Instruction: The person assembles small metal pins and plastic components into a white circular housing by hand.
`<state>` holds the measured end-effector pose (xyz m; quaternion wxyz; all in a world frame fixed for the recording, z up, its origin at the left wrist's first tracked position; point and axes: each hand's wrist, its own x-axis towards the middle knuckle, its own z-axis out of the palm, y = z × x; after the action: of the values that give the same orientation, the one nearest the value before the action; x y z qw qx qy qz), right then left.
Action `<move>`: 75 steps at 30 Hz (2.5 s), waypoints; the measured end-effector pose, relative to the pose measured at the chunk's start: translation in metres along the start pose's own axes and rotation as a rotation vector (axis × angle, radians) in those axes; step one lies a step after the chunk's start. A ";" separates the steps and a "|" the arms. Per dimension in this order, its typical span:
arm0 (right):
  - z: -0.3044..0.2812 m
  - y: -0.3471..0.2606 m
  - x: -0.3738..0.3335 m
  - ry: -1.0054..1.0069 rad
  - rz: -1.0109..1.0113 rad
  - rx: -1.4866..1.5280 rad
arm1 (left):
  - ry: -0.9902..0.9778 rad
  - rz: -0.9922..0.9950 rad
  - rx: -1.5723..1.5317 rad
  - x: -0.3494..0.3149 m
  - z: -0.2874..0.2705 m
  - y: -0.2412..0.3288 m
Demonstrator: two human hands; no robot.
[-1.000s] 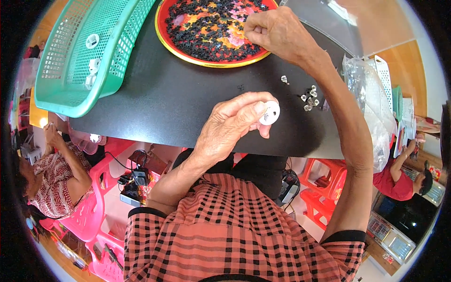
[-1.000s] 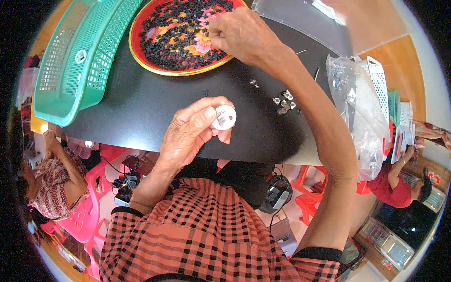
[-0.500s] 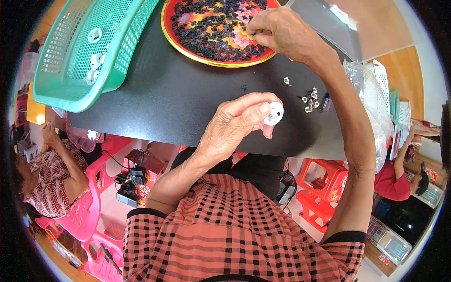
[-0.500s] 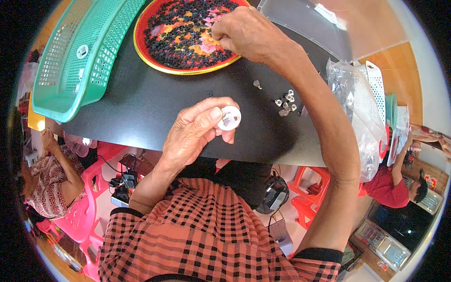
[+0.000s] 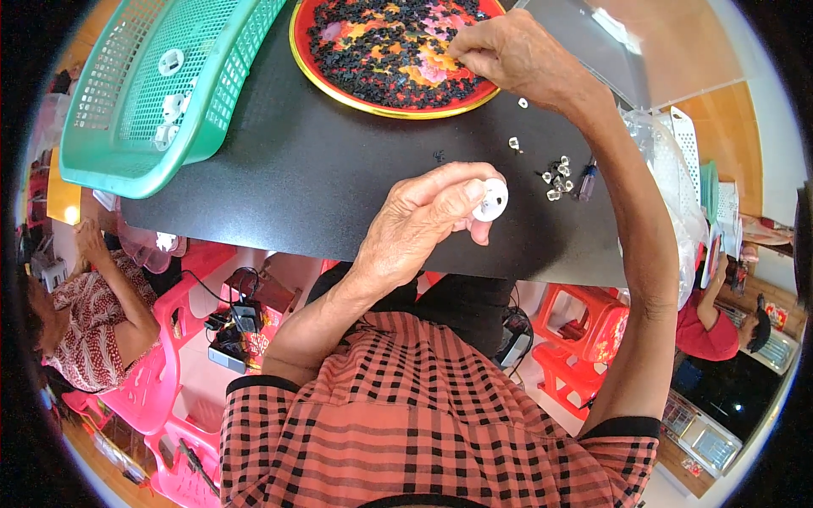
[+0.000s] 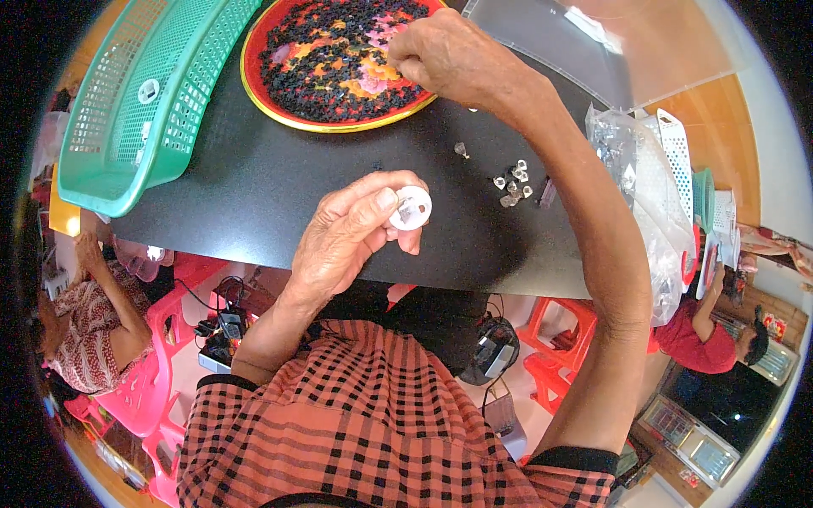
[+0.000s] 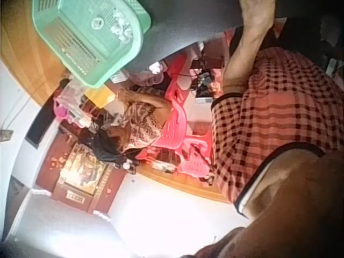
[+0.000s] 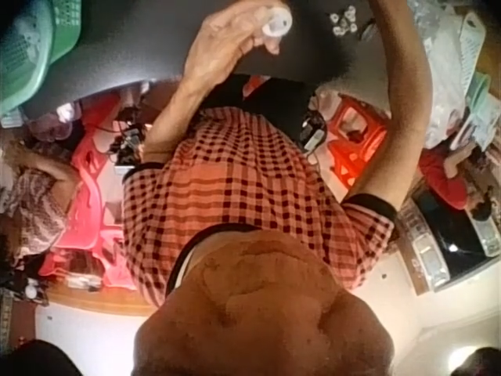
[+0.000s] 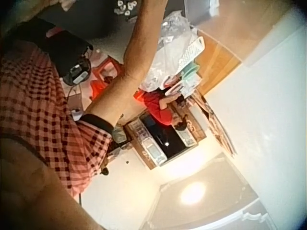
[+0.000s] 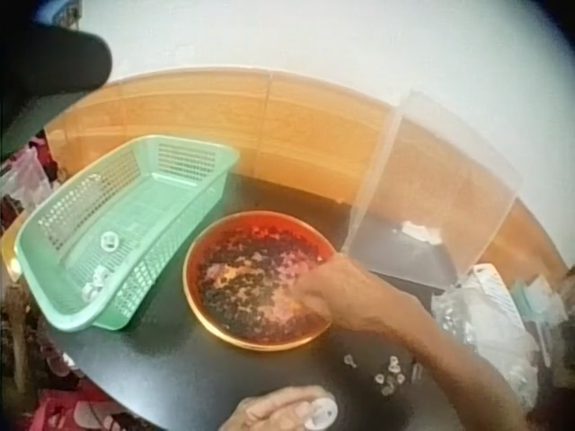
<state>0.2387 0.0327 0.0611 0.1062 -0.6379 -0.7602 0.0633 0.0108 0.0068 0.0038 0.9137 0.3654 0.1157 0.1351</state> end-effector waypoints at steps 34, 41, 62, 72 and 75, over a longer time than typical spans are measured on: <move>0.000 -0.003 -0.002 0.084 0.007 0.042 | 0.023 0.017 0.055 0.001 0.001 0.001; -0.023 -0.026 0.009 -0.180 0.124 0.005 | 0.035 0.016 0.047 0.000 0.001 0.001; -0.005 -0.006 -0.002 -0.063 0.063 0.132 | 0.026 0.012 0.081 0.000 0.000 0.000; -0.024 -0.013 -0.003 -0.069 0.084 0.211 | 0.024 0.003 0.069 0.000 0.002 0.001; -0.029 -0.026 0.003 -0.110 0.021 0.116 | 0.028 0.011 0.055 0.000 0.001 -0.001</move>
<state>0.2207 0.0298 0.0956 0.1005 -0.6342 -0.7531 0.1431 0.0109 0.0060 0.0038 0.9008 0.3892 0.1301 0.1422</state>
